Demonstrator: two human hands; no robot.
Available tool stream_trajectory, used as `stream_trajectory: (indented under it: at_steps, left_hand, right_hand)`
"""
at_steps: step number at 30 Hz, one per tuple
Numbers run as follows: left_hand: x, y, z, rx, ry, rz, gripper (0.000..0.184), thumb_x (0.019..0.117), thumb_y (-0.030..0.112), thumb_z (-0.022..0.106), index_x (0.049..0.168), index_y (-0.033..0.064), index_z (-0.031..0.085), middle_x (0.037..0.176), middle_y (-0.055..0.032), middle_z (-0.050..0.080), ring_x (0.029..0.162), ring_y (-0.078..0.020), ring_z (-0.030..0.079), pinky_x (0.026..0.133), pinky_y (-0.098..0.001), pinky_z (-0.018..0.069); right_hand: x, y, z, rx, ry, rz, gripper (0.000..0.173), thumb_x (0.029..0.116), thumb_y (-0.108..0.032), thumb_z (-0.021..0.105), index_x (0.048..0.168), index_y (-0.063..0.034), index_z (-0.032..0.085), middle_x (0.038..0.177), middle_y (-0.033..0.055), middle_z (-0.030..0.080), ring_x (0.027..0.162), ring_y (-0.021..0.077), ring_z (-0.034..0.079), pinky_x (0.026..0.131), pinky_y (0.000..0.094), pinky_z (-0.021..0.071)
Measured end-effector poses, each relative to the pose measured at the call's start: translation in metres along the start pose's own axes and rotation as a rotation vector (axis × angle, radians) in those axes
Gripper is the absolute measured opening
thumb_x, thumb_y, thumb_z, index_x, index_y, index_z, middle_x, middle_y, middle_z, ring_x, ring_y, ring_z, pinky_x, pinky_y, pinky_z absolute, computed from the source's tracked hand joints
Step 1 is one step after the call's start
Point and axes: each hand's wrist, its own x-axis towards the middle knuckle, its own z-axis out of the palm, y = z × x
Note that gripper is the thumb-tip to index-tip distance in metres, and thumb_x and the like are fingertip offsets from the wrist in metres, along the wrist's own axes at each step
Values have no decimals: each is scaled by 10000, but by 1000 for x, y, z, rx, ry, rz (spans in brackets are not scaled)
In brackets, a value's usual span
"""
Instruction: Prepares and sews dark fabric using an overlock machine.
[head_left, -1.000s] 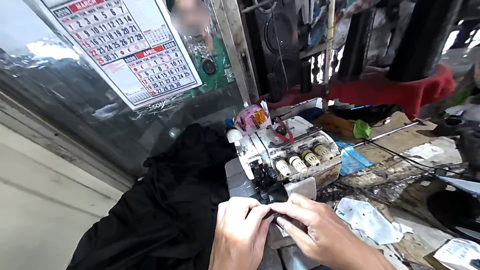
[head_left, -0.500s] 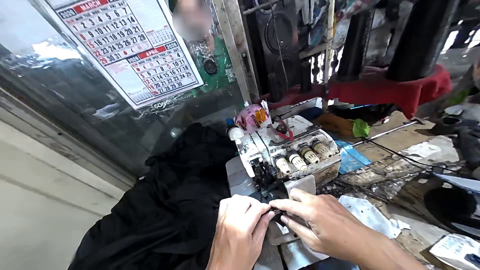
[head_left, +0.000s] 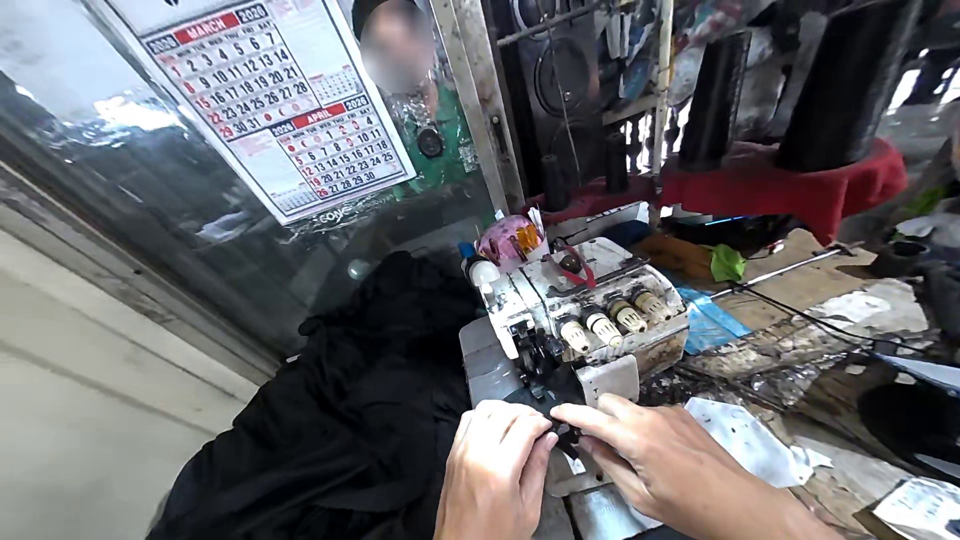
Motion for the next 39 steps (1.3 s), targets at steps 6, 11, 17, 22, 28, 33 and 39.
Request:
stream_trajectory:
  at_steps: [6, 11, 17, 22, 28, 33, 39]
  left_hand:
    - [14, -55, 2, -210, -27, -47, 214, 1022, 276, 601, 1087, 194, 788, 1204, 84, 726, 1201, -90, 635, 1065, -358, 522]
    - [13, -80, -19, -199, -143, -55, 215, 1029, 276, 585, 1092, 206, 778, 1259, 107, 702, 1249, -77, 607, 1089, -339, 513]
    - [6, -58, -32, -371, -113, 21, 154, 983, 270, 679, 1040, 194, 799, 1167, 33, 743, 1196, -176, 649, 1056, -413, 534]
    - [10, -57, -18, -42, -90, -25, 265, 1021, 325, 578, 1197, 267, 768, 1193, 110, 699, 1164, -79, 602, 1007, -349, 502]
    - [8, -48, -22, -3, -146, 2, 254, 1027, 302, 571, 1183, 295, 771, 1155, 101, 696, 1111, -61, 605, 961, -295, 513]
    - [11, -46, -20, -16, -137, 11, 244, 1028, 328, 579, 1182, 259, 755, 1141, 120, 707, 1121, -54, 615, 979, -312, 516]
    - [11, -47, -17, -80, -122, 2, 224, 1028, 291, 577, 1130, 271, 775, 1100, 118, 708, 1090, -60, 618, 962, -324, 509]
  right_hand:
    - [2, 1, 7, 90, -29, 48, 459, 1046, -401, 484, 1502, -463, 487, 926, 32, 644, 677, 199, 640, 542, 438, 534]
    - [5, -9, 1, 205, 31, 4, 382, 1037, -395, 525, 1404, -332, 608, 913, -12, 685, 716, 141, 660, 599, 396, 562]
    - [41, -39, -9, 113, -256, 1, 542, 1020, -400, 524, 1543, -268, 473, 747, 73, 660, 668, 289, 661, 602, 502, 537]
    - [25, -34, -8, 199, -273, -57, 471, 1015, -371, 566, 1475, -276, 538, 740, 43, 667, 623, 255, 657, 565, 499, 537]
    - [11, -25, 5, 262, -158, -97, 462, 1040, -355, 533, 1500, -316, 514, 819, -8, 693, 682, 178, 670, 618, 448, 567]
    - [0, -21, 9, 259, -112, -75, 446, 1040, -387, 537, 1479, -315, 512, 844, -19, 701, 686, 172, 674, 600, 438, 563]
    - [0, -19, 6, 264, -114, -69, 433, 1035, -371, 536, 1463, -305, 523, 842, -4, 683, 684, 188, 664, 591, 448, 550]
